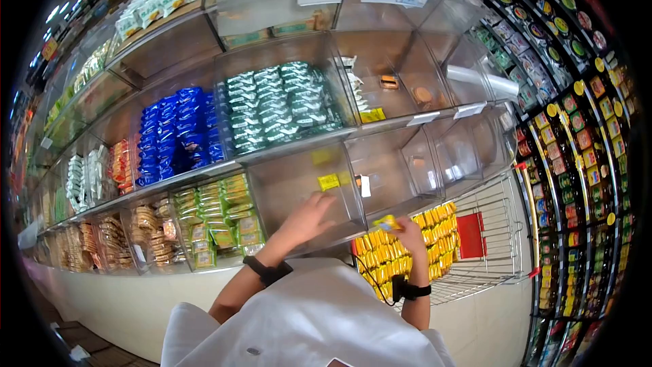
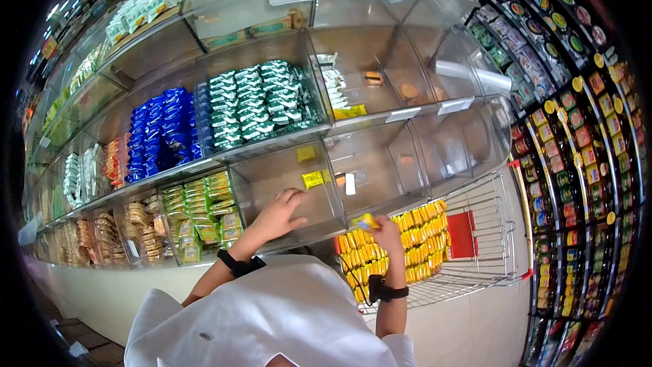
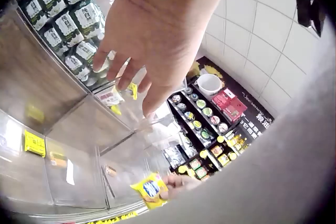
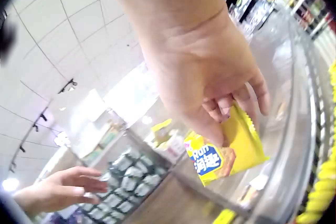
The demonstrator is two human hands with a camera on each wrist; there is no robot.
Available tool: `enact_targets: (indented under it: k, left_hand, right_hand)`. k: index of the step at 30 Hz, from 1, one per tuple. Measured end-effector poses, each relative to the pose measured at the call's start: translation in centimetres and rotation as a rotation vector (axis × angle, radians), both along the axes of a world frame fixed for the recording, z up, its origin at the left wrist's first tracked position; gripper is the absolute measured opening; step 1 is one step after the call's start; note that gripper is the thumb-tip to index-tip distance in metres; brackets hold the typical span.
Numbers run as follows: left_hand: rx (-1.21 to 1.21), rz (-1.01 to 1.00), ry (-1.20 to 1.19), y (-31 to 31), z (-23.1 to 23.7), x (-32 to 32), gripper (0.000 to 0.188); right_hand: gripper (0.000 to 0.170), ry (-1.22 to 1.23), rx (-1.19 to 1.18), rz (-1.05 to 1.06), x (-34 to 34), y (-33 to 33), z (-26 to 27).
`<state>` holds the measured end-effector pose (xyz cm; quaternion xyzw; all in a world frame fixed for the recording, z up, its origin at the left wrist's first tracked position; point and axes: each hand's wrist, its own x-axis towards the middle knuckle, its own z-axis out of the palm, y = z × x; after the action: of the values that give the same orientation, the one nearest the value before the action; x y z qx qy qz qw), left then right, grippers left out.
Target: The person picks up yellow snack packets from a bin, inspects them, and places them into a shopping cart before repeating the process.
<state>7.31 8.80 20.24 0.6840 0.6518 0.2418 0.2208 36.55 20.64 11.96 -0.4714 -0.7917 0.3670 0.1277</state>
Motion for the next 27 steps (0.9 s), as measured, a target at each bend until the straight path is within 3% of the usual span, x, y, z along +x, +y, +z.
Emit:
enact_targets:
  k: [4,6,9,12,16,20,21,22,23,24,27]
  left_hand:
    - [-0.103,0.008,-0.01,-0.2,-1.5,-0.9,0.043]
    - [-0.131,0.019,-0.02,-0.7,-1.6,-0.9,0.041]
    - [-0.259,0.079,-0.098,-1.8,-2.2,-0.9,0.037]
    - [-0.225,0.111,-0.122,-2.9,-2.9,-0.8,0.035]
    - [-0.284,0.155,-0.029,-3.8,-2.3,0.0,0.034]
    - [-0.246,0.211,-0.012,-5.5,-3.0,0.2,0.035]
    - [-0.201,0.19,0.031,-5.9,-2.8,0.2,0.033]
    - [-0.21,0.203,0.024,-6.2,-2.4,0.0,0.033]
    - [-0.22,0.212,0.014,-6.5,-2.1,0.0,0.032]
    - [-0.237,0.243,0.013,-6.8,-1.8,-0.1,0.032]
    - [-0.17,0.243,0.041,-7.8,-2.1,-0.6,0.033]
  right_hand:
    - [0.027,-0.352,0.171,-0.38,8.4,0.6,-3.2]
    - [0.025,-0.258,0.065,-0.491,11.9,0.4,-4.7]
    - [0.028,-0.392,-0.015,-0.562,14.7,0.3,-7.9]
    - [0.032,-0.45,-0.041,-0.562,15.1,0.3,-10.5]
    - [0.022,-0.466,0.009,-0.561,14.2,1.5,-13.9]
    - [0.022,-0.688,0.346,-0.581,10.4,1.7,-17.6]
    - [0.02,-0.641,0.229,-0.629,8.5,1.3,-18.3]
    - [0.022,-0.616,-0.059,-0.576,6.9,1.1,-18.9]
    - [0.027,-0.686,-0.164,-0.353,6.5,0.3,-23.0]
    - [0.035,-0.632,-0.122,-0.295,5.8,-1.2,-24.0]
    - [0.056,-0.64,-0.312,-0.35,4.1,-1.0,-22.0]
